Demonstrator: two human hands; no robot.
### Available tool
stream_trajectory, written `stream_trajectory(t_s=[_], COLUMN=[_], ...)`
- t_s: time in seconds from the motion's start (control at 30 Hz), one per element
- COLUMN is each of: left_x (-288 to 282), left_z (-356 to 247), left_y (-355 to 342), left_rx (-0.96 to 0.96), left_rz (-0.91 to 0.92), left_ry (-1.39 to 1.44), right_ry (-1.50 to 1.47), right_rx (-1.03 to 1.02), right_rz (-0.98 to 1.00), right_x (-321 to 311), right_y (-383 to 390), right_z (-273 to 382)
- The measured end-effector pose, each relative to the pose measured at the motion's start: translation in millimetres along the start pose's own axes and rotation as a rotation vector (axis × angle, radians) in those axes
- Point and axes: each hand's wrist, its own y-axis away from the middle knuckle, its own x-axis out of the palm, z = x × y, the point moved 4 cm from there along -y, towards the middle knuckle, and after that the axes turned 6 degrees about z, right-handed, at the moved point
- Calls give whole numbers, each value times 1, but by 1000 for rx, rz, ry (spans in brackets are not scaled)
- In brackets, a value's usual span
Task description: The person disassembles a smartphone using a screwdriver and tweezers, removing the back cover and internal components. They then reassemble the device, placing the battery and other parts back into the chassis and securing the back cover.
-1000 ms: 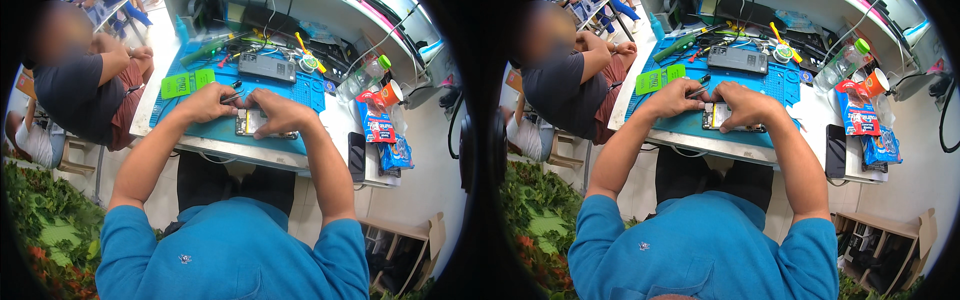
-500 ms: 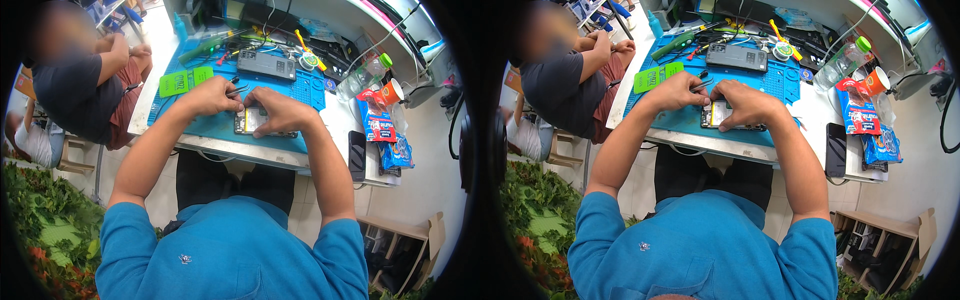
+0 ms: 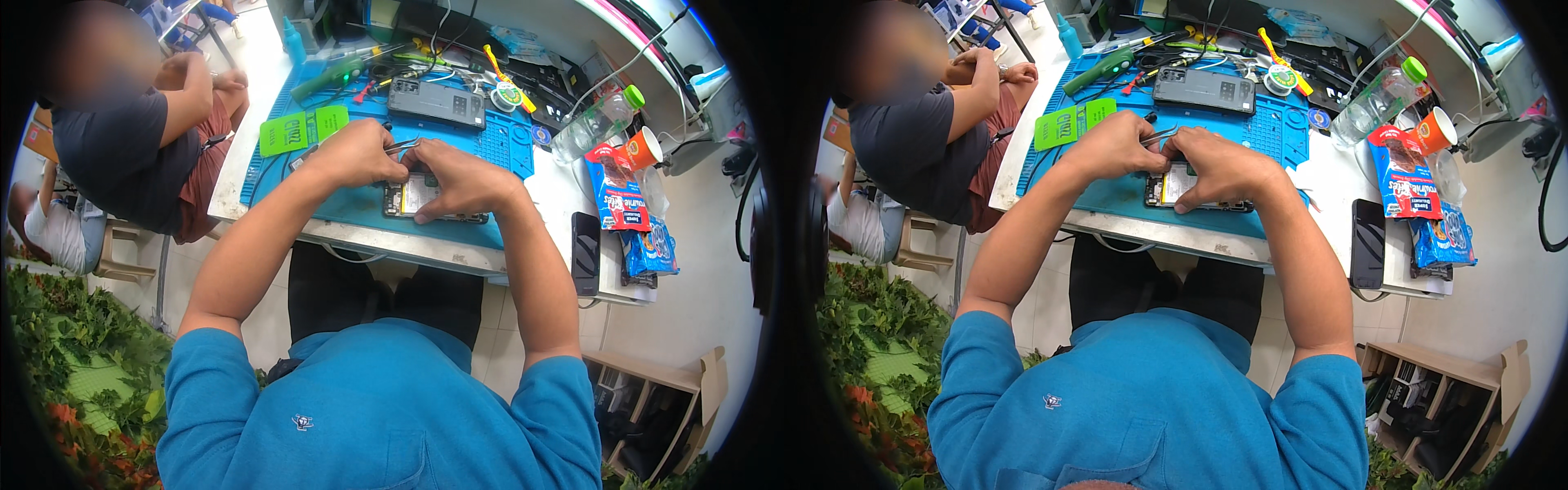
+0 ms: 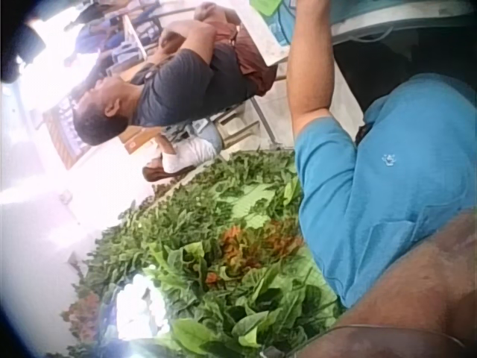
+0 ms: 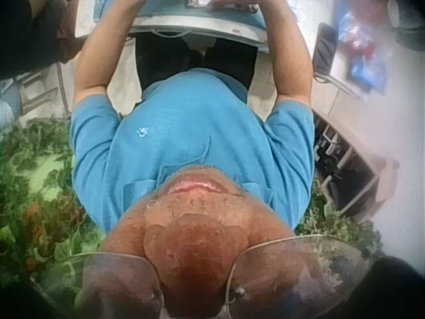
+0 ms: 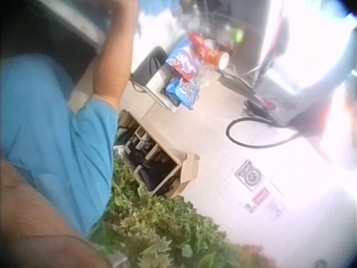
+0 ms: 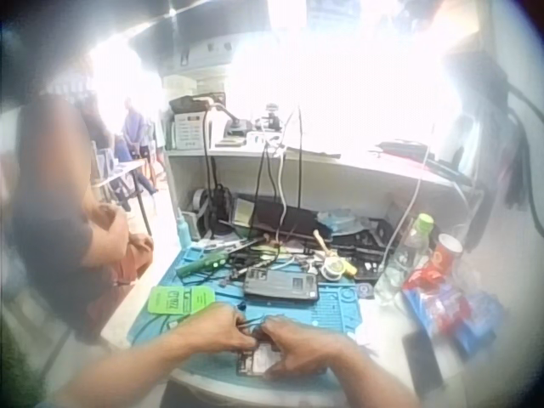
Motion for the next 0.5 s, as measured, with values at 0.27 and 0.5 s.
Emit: stream_trajectory(t_s=[0.27, 0.5], left_x=[3, 4], left_z=[-3, 2], left_y=[0, 2], left_rx=[-2, 23], left_rz=[-51, -68], left_ry=[-19, 12], right_ry=[1, 7], right_rx=[-33, -37], right_rz=[-25, -8], right_x=[1, 1], right_y=[0, 0], right_z=[-4, -4])
